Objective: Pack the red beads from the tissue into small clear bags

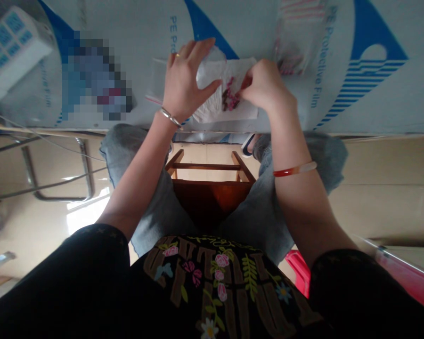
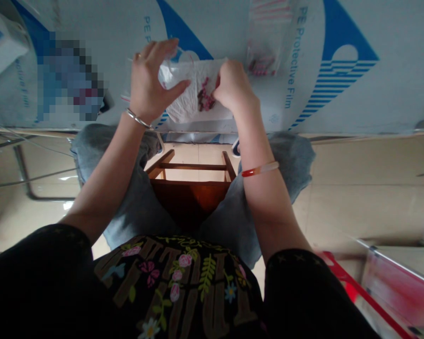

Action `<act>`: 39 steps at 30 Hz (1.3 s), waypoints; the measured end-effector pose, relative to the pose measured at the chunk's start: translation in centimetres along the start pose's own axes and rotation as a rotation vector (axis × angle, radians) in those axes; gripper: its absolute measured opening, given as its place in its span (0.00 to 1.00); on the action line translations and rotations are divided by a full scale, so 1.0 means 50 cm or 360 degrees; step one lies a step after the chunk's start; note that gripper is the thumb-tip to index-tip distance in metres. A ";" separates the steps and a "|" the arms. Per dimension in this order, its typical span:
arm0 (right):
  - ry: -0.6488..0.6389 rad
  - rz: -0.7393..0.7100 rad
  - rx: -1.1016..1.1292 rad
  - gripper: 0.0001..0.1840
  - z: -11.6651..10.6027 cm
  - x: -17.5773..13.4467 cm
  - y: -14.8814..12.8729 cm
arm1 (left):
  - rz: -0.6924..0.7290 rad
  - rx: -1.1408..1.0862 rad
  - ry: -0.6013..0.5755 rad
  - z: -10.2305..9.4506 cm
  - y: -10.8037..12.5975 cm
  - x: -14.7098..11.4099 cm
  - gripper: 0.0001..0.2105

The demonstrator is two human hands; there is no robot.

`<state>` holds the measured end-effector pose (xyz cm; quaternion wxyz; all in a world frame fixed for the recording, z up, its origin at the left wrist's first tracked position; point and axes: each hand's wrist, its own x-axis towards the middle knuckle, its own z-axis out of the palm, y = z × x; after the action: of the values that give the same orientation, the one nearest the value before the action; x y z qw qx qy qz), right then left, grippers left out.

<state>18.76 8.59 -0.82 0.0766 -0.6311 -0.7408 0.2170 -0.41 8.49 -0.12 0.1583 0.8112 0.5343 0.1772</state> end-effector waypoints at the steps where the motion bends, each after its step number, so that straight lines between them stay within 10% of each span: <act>1: -0.0002 0.0000 0.0001 0.08 0.000 0.000 0.000 | 0.0013 0.0001 0.0008 0.001 -0.001 0.001 0.30; 21: -0.0048 0.0053 -0.0033 0.03 -0.008 -0.004 -0.011 | -0.0040 -0.0068 -0.0085 -0.001 -0.009 0.007 0.32; 33: 0.0560 -0.0144 0.0373 0.10 -0.008 0.024 -0.025 | -0.0129 0.0077 -0.0165 0.003 0.010 0.001 0.31; 39: 0.0436 -0.0071 0.0512 0.05 -0.009 0.005 -0.058 | -0.0085 -0.0093 -0.0088 -0.002 0.018 -0.009 0.30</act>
<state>16.28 8.64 0.73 0.2812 -0.6178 -0.6930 0.2429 0.09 7.73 0.30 0.2013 0.7963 0.5458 0.1659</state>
